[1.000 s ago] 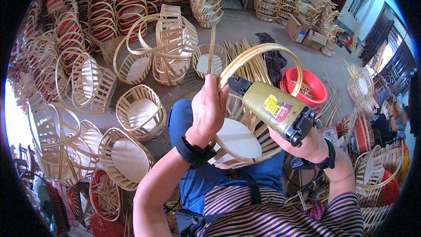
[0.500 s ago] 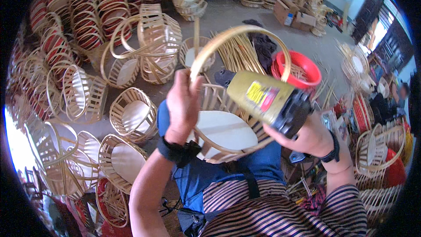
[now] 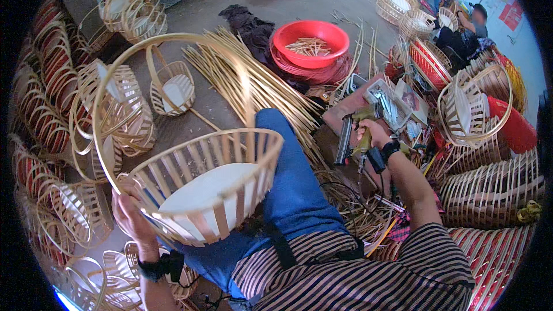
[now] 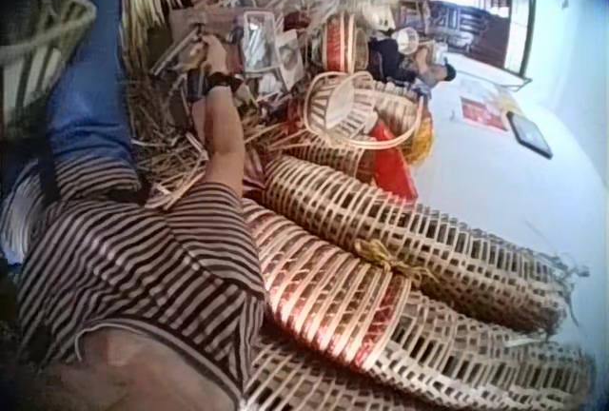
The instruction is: The person assembles wicker baskets by fitting thin wooden slats into a base and securing a handle with a pneumatic stapler.
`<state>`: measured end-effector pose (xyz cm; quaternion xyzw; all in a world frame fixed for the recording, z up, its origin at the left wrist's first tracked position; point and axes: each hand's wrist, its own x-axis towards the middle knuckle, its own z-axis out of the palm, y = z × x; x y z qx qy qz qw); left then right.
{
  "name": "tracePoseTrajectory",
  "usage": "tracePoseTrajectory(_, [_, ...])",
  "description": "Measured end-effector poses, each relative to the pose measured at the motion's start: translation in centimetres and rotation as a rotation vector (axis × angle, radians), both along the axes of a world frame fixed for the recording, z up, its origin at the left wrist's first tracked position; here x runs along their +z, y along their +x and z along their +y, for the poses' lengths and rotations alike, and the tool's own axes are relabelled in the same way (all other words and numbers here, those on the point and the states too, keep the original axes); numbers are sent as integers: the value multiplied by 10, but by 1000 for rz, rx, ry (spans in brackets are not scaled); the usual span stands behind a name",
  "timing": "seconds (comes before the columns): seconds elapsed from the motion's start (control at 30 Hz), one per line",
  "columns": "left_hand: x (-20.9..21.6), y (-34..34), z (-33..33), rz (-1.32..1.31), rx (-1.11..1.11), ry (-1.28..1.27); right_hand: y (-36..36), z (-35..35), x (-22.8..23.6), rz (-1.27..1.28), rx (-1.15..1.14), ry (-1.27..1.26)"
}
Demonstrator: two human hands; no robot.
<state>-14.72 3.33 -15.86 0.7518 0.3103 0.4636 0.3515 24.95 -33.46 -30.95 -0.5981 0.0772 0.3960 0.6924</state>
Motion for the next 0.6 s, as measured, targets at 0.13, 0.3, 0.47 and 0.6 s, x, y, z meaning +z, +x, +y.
tracePoseTrajectory(0.13, [27, 30, -7, -98, -77, -190, -14, -20, -38, 98, -108, 211])
tracePoseTrajectory(0.3, [16, 54, -9, 233, 126, -11, -22, -13, -46, -171, -206, -90])
tracePoseTrajectory(0.47, [5, 60, -26, 593, 252, 121, -28, -25, -33, -712, -100, -740])
tracePoseTrajectory(0.6, [-8, 77, -36, 616, 196, 136, -29, -123, -65, -982, -64, -1309])
